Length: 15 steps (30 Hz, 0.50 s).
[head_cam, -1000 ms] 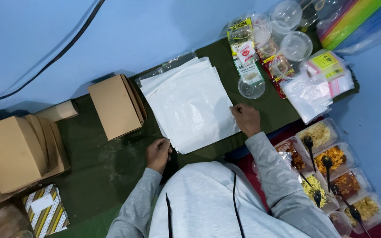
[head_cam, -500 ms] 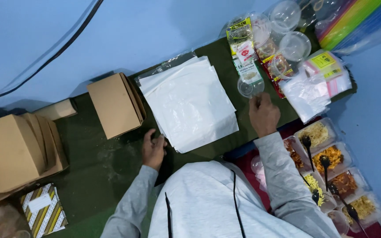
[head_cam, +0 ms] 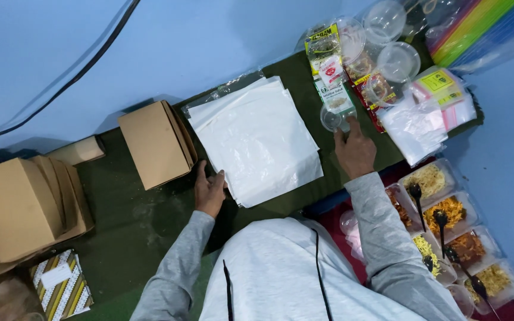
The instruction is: Assemble food boxes with liners and packets, then portion rice into a container.
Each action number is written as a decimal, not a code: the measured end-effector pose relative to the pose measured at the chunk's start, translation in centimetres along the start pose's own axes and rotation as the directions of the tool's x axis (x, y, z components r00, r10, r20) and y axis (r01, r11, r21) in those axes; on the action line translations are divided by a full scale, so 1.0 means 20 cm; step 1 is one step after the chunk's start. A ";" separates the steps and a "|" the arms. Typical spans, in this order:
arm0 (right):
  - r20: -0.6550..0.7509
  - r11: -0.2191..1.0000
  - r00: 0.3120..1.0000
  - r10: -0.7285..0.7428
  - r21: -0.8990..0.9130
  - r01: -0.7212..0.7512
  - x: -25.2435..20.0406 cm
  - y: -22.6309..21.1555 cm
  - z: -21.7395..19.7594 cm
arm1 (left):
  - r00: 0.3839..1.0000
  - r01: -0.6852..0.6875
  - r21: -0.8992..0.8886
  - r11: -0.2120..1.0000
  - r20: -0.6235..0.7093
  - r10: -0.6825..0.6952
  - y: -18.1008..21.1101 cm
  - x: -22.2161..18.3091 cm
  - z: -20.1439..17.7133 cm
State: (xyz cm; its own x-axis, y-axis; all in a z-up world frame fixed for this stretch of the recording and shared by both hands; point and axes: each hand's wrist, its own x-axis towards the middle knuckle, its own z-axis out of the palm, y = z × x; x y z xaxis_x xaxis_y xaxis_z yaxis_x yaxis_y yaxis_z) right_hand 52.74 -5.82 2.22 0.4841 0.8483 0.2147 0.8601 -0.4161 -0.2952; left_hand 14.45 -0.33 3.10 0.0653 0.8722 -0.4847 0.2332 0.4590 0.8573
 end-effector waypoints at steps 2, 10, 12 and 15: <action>0.004 1.000 1.000 -0.004 -0.002 0.004 0.00 0.01 0.02 | 1.000 -0.007 0.017 1.000 0.000 0.007 -0.01 0.02 0.00; 0.026 0.998 0.999 -0.033 0.053 0.032 0.02 -0.03 0.00 | 0.999 0.016 0.117 0.993 0.035 -0.020 -0.01 0.13 0.00; 0.011 0.999 1.000 -0.018 0.040 0.018 0.02 -0.04 -0.01 | 1.000 0.029 0.125 0.992 0.002 -0.029 -0.07 0.18 0.00; 0.071 0.997 0.997 -0.030 0.069 0.025 0.02 -0.02 0.00 | 0.999 0.047 0.104 0.994 -0.014 -0.046 -0.05 0.16 0.00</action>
State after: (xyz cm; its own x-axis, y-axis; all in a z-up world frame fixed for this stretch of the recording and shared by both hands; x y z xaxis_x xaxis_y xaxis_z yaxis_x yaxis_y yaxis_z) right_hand 52.62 -5.41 2.32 0.4454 0.8815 0.1568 0.8588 -0.3712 -0.3530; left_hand 14.45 1.99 0.69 0.0412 0.8524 -0.5213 0.3353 0.4797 0.8109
